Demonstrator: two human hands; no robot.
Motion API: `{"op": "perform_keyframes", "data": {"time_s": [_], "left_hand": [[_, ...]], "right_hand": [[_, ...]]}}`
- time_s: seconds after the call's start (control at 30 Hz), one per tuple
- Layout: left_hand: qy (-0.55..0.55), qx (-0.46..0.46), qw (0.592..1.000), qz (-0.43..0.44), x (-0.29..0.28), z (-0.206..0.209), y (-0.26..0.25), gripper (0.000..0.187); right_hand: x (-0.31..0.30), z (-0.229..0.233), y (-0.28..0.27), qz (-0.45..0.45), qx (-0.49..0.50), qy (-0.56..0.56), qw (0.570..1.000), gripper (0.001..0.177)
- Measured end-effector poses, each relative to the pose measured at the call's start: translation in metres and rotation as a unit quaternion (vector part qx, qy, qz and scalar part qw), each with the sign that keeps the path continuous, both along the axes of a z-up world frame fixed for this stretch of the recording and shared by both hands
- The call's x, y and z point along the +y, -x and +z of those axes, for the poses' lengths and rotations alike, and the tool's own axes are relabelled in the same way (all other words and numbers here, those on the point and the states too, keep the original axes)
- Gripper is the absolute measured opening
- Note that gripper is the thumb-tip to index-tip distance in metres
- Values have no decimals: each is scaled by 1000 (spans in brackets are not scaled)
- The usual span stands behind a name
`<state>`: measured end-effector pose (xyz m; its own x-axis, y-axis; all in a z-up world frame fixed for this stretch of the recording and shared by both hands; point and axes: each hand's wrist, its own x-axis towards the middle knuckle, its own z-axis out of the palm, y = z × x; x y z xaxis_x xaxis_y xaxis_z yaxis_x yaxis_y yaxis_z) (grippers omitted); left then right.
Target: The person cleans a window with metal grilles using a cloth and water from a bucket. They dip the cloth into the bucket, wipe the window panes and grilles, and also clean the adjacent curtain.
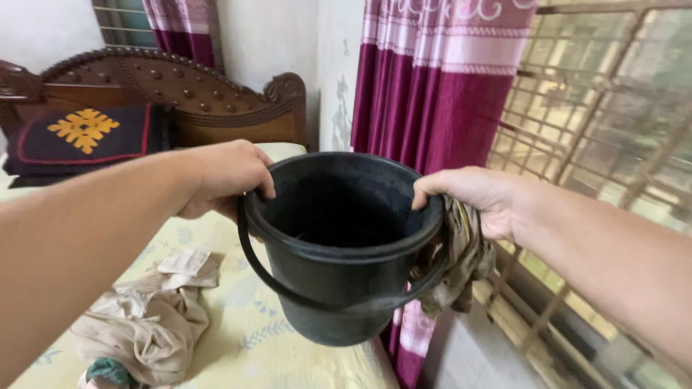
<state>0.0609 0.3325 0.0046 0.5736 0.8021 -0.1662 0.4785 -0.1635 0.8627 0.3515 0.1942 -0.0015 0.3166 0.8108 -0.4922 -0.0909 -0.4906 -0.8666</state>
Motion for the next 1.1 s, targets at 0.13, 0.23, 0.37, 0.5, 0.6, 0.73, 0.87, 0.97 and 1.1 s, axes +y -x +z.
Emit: {"op": "perform_keyframes", "data": {"time_s": [0.13,0.23,0.37,0.5,0.6,0.73,0.87,0.97,1.1], "left_hand": [[21,10,999,26,17,16,-23,20],[0,20,999,29,25,33,-34,18],[9,9,999,36,34,56,-44,19],[18,3,999,38,46,73,-42,18],[18,-3,999,44,58,80,-47,17],[-36,-28,999,13,77,81,-46,14],[14,-30,999,34,84,82,-42,13],[19,-32,999,40,85,80,-43,15],[22,-35,998,37,93,78,-43,15]], "right_hand": [[18,18,-20,-5,18,-9,1000,12],[26,40,-24,14,4,5,1000,16],[40,66,-34,-11,-5,-9,1000,11],[59,82,-42,29,15,12,999,13],[69,91,-51,45,22,2,999,13],[80,99,-46,24,-20,12,999,15],[96,98,-46,88,5,-19,996,14],[111,94,-55,92,-1,-12,996,14],[119,89,-56,85,1,-15,996,13]]}}
